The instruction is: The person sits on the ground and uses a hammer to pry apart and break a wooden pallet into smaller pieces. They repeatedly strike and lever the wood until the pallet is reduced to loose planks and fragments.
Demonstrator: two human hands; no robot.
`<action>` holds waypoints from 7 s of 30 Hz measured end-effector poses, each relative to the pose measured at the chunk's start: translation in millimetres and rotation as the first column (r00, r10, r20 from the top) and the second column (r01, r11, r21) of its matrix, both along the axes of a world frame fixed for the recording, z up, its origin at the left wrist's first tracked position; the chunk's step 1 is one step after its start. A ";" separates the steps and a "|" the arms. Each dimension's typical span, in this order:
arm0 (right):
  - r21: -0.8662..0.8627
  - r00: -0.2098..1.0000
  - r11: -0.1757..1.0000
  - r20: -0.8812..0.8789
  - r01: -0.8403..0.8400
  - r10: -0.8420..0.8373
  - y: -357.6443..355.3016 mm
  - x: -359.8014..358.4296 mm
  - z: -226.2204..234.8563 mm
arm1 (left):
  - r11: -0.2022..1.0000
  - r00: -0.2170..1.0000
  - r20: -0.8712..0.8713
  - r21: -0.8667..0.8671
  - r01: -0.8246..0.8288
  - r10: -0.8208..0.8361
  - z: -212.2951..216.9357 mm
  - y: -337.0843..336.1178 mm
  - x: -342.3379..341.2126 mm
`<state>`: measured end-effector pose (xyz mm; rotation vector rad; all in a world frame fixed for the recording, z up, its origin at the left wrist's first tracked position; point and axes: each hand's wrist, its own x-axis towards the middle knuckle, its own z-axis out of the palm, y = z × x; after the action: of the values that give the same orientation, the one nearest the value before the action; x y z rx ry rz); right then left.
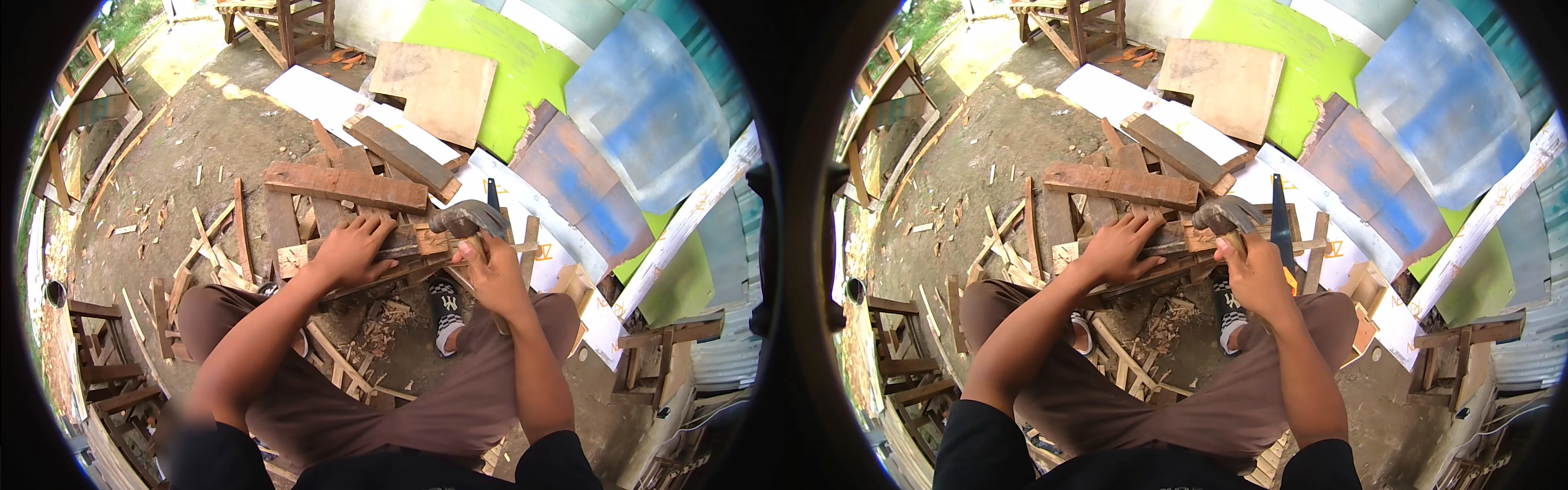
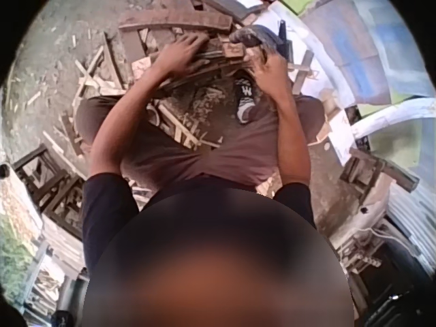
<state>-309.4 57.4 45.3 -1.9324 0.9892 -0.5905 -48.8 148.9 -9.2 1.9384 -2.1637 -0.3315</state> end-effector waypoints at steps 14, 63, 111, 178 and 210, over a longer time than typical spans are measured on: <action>-0.268 0.979 0.955 0.187 0.125 -0.075 -3.5 22.4 7.0 | 0.997 0.999 0.016 -0.061 -0.048 0.049 -3.4 2.7 -3.3; -0.128 0.930 0.982 -0.358 -0.141 0.087 -30.0 25.7 -1.0 | 0.998 0.997 -0.047 -0.007 -0.068 0.068 4.1 -1.4 -1.4; 0.199 0.843 0.973 0.499 0.116 -0.202 5.2 1.9 29.6 | 0.993 0.995 -0.044 -0.065 -0.094 0.092 1.1 0.3 -5.1; 0.446 0.910 0.883 0.289 0.146 -0.297 6.4 -13.7 17.7 | 0.991 0.993 -0.016 -0.070 -0.115 0.115 1.3 -1.7 -3.0; 0.471 0.919 0.872 0.271 0.133 -0.286 17.9 -1.8 -13.4 | 0.981 0.983 0.006 -0.071 -0.180 0.181 2.6 16.2 4.3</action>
<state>-311.2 75.3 31.9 -1.2759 1.0187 -0.7181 -44.5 165.1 -6.6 2.0829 -1.9592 -0.2091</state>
